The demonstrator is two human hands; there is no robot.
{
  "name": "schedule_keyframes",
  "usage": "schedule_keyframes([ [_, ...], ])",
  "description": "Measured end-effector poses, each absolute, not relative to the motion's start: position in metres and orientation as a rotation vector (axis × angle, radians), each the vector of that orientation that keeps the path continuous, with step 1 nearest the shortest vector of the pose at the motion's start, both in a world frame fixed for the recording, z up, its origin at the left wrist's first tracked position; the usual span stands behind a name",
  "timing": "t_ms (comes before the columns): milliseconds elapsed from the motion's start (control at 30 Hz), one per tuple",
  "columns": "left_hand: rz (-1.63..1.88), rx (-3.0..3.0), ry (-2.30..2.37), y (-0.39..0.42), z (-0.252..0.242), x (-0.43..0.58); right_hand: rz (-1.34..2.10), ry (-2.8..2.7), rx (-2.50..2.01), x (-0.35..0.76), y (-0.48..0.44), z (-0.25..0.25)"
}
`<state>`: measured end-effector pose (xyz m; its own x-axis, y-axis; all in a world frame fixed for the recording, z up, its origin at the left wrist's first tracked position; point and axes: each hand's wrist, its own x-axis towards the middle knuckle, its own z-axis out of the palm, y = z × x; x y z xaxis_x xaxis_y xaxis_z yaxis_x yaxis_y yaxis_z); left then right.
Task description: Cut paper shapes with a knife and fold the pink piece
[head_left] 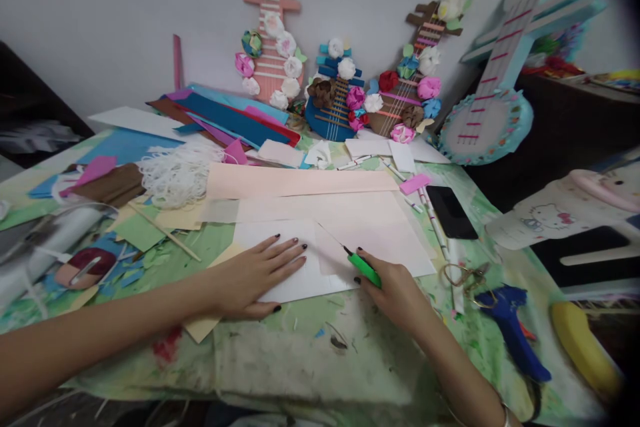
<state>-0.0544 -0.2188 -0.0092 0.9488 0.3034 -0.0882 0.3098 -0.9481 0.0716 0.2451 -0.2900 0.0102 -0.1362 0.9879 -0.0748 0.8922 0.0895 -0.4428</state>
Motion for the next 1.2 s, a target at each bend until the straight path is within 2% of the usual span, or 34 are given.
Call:
schedule_keyframes([
  [233, -0.03, 3.085, 0.585, -0.235, -0.01, -0.058, 0.606, -2.144, -1.862, 0.249, -0.289, 0.008],
  [500, 0.254, 3.021, 1.364, -0.276, -0.021, -0.107, 0.651, -2.146, -1.786, 0.254, -0.291, 0.007],
  [600, 0.325, 2.911, 1.473, -0.286, -0.025, -0.127, 0.646, -2.109, -1.753, 0.257, -0.288, 0.009],
  [700, 0.34, 2.831, 1.465, -0.289, -0.023, -0.136, 0.733, -1.938, -1.747, 0.259, -0.284, 0.012],
  [933, 0.421, 2.765, 1.409, -0.278, -0.003, -0.137, 1.404, -1.207, -1.342, 0.255, -0.281, 0.01],
  [1200, 0.437, 2.913, 0.906, -0.23, 0.019, -0.07, 1.524, -0.766, -1.088, 0.267, -0.274, 0.005],
])
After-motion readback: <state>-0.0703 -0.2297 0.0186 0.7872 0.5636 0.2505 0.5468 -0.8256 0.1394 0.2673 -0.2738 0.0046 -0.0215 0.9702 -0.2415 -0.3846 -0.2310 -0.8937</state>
